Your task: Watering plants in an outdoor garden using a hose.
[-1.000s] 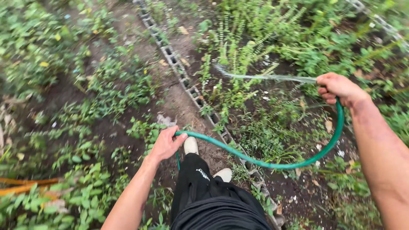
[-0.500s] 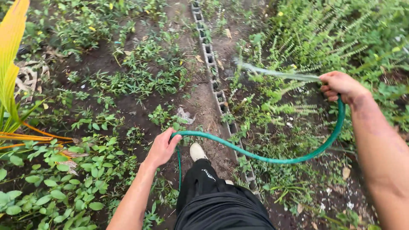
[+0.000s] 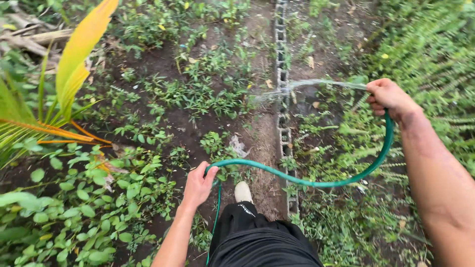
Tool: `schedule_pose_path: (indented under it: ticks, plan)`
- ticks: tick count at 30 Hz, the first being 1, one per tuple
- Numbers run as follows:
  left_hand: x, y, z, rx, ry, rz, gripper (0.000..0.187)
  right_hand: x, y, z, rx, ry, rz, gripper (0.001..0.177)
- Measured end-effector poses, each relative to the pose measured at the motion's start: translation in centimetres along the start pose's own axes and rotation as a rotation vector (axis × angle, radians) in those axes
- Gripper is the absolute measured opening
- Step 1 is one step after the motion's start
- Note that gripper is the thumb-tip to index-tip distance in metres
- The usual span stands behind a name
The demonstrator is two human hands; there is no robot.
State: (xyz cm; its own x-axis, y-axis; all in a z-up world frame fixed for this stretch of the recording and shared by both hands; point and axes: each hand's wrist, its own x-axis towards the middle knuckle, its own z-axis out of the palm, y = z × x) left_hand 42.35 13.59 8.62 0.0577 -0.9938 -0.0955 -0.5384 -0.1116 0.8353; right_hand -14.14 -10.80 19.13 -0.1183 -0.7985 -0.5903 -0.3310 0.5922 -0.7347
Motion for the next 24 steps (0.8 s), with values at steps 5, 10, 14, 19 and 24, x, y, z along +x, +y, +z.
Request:
schedule_pose_path:
  ticks: [5, 10, 14, 19, 24]
  plan:
    - [0.0, -1.3, -1.1, -0.058, 0.065, -0.112, 0.04, 4.2, -3.6, 3.3, -0.153, -0.099, 0.031, 0.015]
    - [-0.6, -1.4, -1.9, -0.094, 0.092, -0.201, 0.036, 8.7, -5.2, 4.7, -0.145, -0.104, -0.046, 0.027]
    - [-0.8, -2.8, -1.4, -0.073, 0.127, -0.218, 0.037, 7.8, -7.2, 8.8, -0.199, -0.1, 0.052, 0.012]
    - [-1.5, -2.6, -2.0, -0.075, 0.158, -0.28, 0.042, 9.7, -7.3, 10.3, -0.199, -0.175, 0.013, 0.015]
    - [-1.8, -2.6, -2.3, -0.06, 0.212, -0.271, 0.042, 9.6, -9.9, 13.2, -0.246, -0.22, 0.03, 0.008]
